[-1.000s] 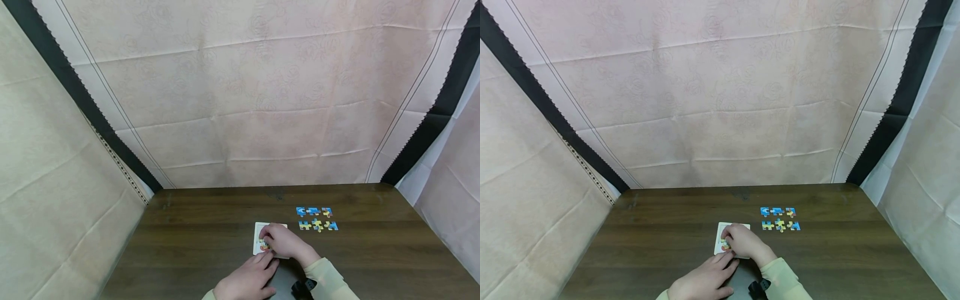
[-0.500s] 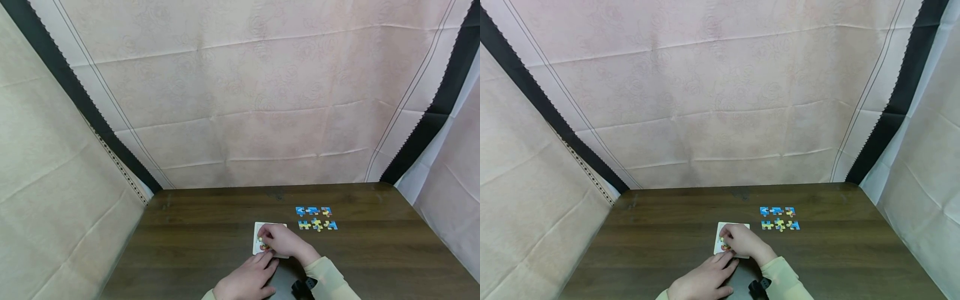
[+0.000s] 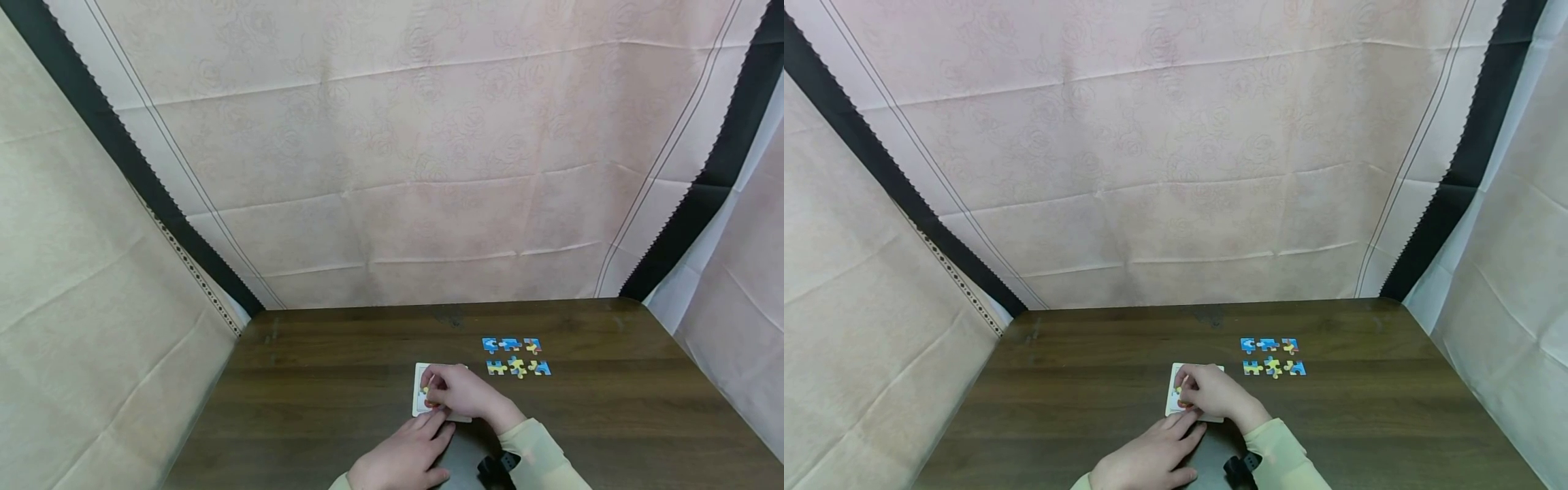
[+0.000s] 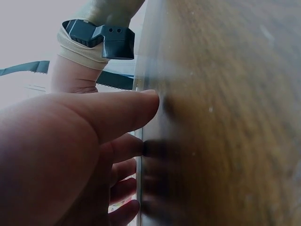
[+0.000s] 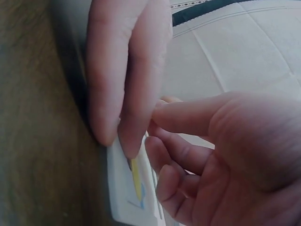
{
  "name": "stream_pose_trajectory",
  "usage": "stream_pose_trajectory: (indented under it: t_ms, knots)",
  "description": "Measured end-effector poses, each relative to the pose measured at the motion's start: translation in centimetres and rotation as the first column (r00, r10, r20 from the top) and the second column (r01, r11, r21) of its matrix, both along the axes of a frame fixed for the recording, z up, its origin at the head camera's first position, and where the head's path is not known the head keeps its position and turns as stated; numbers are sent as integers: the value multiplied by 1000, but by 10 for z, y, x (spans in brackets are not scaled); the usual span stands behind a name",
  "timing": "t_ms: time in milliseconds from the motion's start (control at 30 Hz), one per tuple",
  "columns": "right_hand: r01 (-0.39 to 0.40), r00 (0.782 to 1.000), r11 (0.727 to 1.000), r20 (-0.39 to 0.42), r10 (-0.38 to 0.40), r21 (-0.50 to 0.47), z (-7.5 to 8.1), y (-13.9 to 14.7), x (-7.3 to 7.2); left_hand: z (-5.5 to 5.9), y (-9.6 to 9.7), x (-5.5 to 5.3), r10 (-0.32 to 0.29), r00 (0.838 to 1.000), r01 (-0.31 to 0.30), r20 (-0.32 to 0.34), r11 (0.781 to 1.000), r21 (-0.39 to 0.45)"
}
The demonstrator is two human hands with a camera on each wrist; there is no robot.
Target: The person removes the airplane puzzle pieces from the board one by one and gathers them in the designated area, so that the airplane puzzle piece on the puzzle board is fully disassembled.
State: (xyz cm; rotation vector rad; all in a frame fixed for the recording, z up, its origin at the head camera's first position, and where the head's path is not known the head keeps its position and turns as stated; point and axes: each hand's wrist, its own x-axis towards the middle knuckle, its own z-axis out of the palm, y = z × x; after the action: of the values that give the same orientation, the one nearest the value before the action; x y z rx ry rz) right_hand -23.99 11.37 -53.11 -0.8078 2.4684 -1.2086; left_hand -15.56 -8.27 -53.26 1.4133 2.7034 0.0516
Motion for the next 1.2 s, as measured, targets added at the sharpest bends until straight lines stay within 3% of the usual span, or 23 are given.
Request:
stream_pose_trajectory:
  t_ms: [133, 433, 1000, 1200]
  knots:
    - [20, 1000, 999, 19, -19, -32, 3, 3, -1, 0, 0, -1, 22, 998, -22, 51, 1000, -12]
    - [96, 995, 995, -13, -96, 7, 5, 9, -4, -1, 4, -2, 94, 987, -90, 131, 995, -38]
    - [165, 985, 986, -59, -164, 29, 6, 28, -3, 1, 5, -2, 116, 981, -110, 157, 993, -48]
    - [173, 981, 985, -93, -170, 26, 5, 46, -2, -1, 4, 0, 88, 993, -85, 75, 996, -37]
